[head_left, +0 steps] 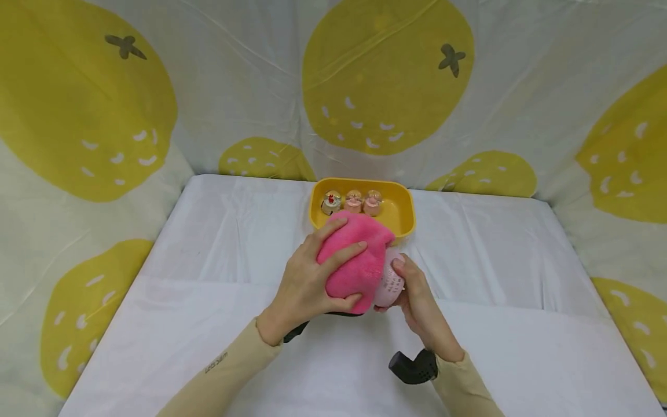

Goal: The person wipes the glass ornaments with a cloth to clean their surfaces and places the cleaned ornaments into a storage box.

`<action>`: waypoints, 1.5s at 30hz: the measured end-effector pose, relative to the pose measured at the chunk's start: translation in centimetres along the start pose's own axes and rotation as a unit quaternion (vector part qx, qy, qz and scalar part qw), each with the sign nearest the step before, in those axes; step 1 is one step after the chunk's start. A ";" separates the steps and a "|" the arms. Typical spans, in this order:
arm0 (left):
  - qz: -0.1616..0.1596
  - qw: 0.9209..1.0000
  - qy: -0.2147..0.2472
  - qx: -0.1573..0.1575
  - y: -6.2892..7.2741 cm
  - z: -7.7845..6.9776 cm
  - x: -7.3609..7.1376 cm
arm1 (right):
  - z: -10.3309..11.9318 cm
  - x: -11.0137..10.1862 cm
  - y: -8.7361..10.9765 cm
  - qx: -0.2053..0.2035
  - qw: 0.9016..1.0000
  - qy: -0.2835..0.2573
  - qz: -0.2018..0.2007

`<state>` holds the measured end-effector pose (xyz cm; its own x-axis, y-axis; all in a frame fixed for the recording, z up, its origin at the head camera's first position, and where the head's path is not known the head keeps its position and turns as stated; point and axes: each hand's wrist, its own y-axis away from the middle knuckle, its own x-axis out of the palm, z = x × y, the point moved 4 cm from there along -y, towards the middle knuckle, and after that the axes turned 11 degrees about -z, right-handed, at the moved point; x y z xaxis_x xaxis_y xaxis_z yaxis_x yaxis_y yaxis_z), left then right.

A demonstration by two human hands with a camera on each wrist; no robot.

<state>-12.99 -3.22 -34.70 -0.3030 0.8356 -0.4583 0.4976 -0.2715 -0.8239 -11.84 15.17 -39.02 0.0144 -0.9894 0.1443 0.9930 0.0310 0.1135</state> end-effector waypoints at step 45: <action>0.032 0.973 0.167 -0.154 0.0 2.7 -2.8 | 2.2 -4.2 -0.1 -0.064 0.993 0.092 0.035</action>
<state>-14.36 -6.86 -34.38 -0.0073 0.9443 -0.3290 0.7422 -0.2154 -0.6346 -12.23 19.61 -37.45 0.0935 -0.9950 -0.0351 0.9954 0.0942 -0.0181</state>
